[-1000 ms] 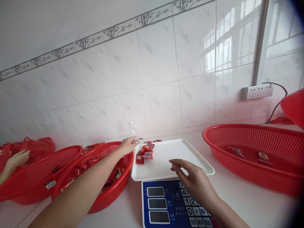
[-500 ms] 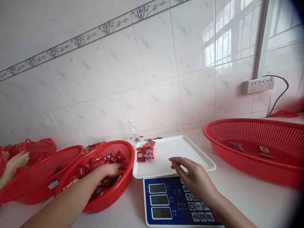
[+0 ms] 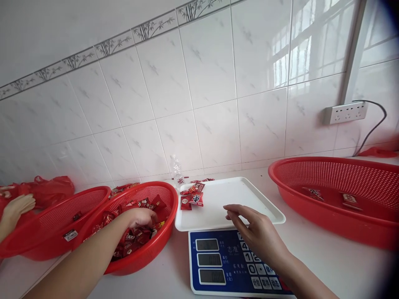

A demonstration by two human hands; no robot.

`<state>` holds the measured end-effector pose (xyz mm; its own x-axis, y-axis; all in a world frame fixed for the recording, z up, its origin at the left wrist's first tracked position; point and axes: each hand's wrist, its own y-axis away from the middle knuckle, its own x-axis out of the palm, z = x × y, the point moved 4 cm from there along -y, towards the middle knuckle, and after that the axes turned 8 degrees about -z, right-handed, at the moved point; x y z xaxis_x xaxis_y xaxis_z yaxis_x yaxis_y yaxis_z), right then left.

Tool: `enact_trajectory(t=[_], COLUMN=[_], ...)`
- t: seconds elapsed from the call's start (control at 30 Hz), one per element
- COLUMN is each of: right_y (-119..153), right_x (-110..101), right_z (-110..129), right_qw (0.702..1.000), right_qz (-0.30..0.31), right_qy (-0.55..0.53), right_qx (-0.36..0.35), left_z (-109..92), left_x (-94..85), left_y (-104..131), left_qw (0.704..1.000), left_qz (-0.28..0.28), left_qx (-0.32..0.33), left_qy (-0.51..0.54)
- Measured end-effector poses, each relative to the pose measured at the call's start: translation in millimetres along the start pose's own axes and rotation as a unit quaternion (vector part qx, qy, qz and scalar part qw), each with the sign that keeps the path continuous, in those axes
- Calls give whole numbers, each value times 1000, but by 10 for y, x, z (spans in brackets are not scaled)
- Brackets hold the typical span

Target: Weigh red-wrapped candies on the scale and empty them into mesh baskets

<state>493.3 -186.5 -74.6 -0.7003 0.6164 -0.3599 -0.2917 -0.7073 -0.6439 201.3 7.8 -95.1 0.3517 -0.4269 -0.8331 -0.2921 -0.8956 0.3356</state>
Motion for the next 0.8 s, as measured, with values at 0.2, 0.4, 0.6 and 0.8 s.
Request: enact_trajectory(t=[0.2, 0.4, 0.6, 0.8], right_y=[5, 4, 8, 2], right_x=[8, -4, 1, 10], right_z=[0, 16, 1, -6], right_qw=[1000, 1000, 1000, 1000], right_qz=[4, -2, -4, -2], right_qy=[-1, -7, -6, -2], right_qx=[7, 9, 11, 9], left_z=[58, 43, 10, -353], left_x=[-125, -355, -483, -619], left_y=[10, 18, 63, 151], left_qw=[998, 995, 984, 962], left_qz=[-16, -86, -159, -226], left_qx=[-42, -20, -14, 9], left_qy=[44, 54, 75, 150])
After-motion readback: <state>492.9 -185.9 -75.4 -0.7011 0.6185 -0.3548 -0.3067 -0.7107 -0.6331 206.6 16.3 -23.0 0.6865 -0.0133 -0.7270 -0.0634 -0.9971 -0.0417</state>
